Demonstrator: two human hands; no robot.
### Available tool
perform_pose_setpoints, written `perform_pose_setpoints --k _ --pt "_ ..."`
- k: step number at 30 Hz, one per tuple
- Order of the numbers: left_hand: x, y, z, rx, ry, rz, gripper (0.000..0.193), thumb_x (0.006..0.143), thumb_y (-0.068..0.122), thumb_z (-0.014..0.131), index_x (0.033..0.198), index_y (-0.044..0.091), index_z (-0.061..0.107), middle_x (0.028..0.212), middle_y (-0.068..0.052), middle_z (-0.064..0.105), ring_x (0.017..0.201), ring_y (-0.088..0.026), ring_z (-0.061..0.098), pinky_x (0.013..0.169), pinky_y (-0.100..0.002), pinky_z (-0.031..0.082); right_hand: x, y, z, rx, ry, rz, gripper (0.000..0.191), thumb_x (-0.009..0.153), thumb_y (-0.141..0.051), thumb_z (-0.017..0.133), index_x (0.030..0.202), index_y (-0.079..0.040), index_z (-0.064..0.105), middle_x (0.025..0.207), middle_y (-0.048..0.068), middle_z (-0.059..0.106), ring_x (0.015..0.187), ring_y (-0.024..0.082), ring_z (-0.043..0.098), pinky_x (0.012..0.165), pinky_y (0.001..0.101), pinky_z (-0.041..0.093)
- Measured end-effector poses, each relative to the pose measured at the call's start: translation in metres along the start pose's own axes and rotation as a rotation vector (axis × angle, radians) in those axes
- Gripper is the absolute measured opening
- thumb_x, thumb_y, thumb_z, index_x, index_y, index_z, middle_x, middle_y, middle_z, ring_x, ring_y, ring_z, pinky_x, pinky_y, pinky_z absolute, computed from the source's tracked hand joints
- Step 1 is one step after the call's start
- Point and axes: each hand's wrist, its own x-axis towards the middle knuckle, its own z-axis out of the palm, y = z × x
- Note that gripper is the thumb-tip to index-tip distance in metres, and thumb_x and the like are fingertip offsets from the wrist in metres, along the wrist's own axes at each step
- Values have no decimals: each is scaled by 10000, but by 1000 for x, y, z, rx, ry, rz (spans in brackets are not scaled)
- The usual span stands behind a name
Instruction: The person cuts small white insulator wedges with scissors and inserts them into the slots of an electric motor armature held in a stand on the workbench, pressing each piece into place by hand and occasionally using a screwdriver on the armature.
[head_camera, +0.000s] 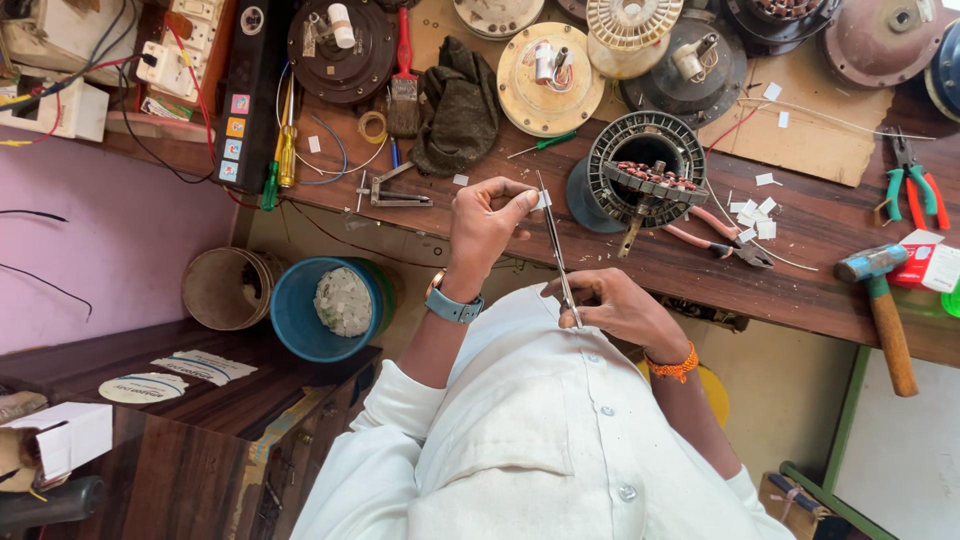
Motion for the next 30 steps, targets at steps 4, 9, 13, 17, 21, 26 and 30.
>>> perform_pose_setpoints --k 4,9,13,17,21,26,30 --pt "0 2 3 12 5 -11 125 936 101 717 988 -6 756 884 -60 795 783 -99 774 553 -224 612 0 1 0 3 13 11 428 772 -121 813 1172 10 739 826 16 719 753 61 607 672 249 508" --pt "3 1 1 33 0 -13 134 930 113 722 990 1 765 890 -54 799 776 -98 770 564 -226 619 0 -4 2 -7 58 16 332 771 -107 822 1061 38 752 843 33 748 766 62 641 685 256 542" --pt "7 -5 -2 12 -52 -18 131 934 124 725 973 3 758 897 -67 795 788 -110 773 580 -226 614 -4 -5 2 -133 105 -12 253 793 -109 803 992 42 762 834 40 744 761 72 637 689 260 544" --pt "10 -7 -2 -90 -174 0 138 985 134 693 1028 5 712 977 -102 792 864 -139 781 597 -233 612 -20 14 -5 -291 332 -85 327 774 -124 819 1069 9 772 895 41 755 783 97 667 695 269 533" --pt "8 0 0 -268 -249 -70 133 1028 161 578 1116 63 558 1094 -133 774 964 -164 800 534 -225 592 -62 64 -34 30 910 64 329 929 -133 698 1243 -45 742 930 75 755 809 117 677 703 275 523" --pt "-4 -5 3 -505 -355 -232 123 1020 209 538 1106 127 506 1086 -144 759 807 -219 782 432 -216 532 -125 145 -94 177 1152 344 400 928 -96 741 1304 -1 644 885 137 733 720 176 692 619 313 585" --pt "-14 -22 14 -375 -172 -148 126 1021 133 664 1100 83 579 1012 -61 702 717 -118 692 475 -195 457 -134 185 -113 10 1376 374 401 855 -38 832 1161 90 606 887 167 688 632 213 703 539 371 586"
